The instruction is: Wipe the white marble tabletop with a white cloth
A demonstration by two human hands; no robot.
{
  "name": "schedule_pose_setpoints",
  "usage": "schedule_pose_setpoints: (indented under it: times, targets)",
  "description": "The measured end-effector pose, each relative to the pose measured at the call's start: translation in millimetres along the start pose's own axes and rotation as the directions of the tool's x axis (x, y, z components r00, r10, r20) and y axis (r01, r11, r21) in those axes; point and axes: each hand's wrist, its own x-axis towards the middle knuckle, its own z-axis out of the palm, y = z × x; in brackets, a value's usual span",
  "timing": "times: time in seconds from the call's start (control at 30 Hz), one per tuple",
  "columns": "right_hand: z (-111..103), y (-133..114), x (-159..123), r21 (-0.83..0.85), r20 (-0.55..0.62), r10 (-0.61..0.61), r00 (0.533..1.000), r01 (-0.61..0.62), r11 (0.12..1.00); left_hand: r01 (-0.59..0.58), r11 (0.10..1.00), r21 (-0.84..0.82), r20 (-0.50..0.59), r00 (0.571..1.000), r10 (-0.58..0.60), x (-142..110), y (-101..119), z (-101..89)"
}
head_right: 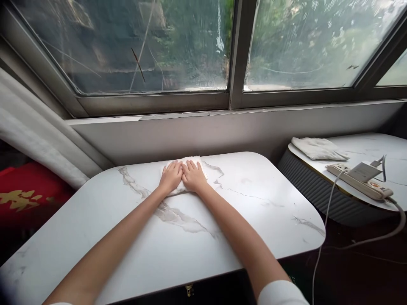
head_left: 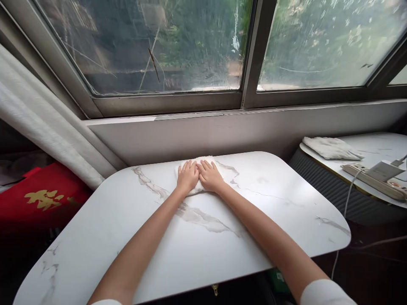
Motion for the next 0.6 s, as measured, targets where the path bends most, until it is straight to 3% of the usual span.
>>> schedule_pose_setpoints:
  times: [0.13,0.33,0.5,0.6]
  targets:
    - [-10.6,-4.8,-59.7,-0.029,0.004,-0.063,0.998,0.063,0.998,-0.023,0.999,0.034,0.056,0.998,0.021,-55.7,25.8,-7.3]
    - [-27.0,-16.7,-152.4,-0.072,-0.014,-0.075,0.997,0.074,0.995,-0.162,0.986,0.03,0.159,0.975,0.155,-131.9,59.9,-17.4]
    - [-33.7,-27.2,-203.0,-0.119,-0.072,-0.081,0.994,0.072,0.99,-0.296,0.955,-0.014,0.207,0.934,0.292,-171.4,69.9,-20.9]
    - [-34.8,-25.7,-211.4,-0.085,-0.069,-0.064,0.996,0.058,0.995,-0.353,0.934,-0.049,0.216,0.91,0.355,-177.7,70.9,-20.5]
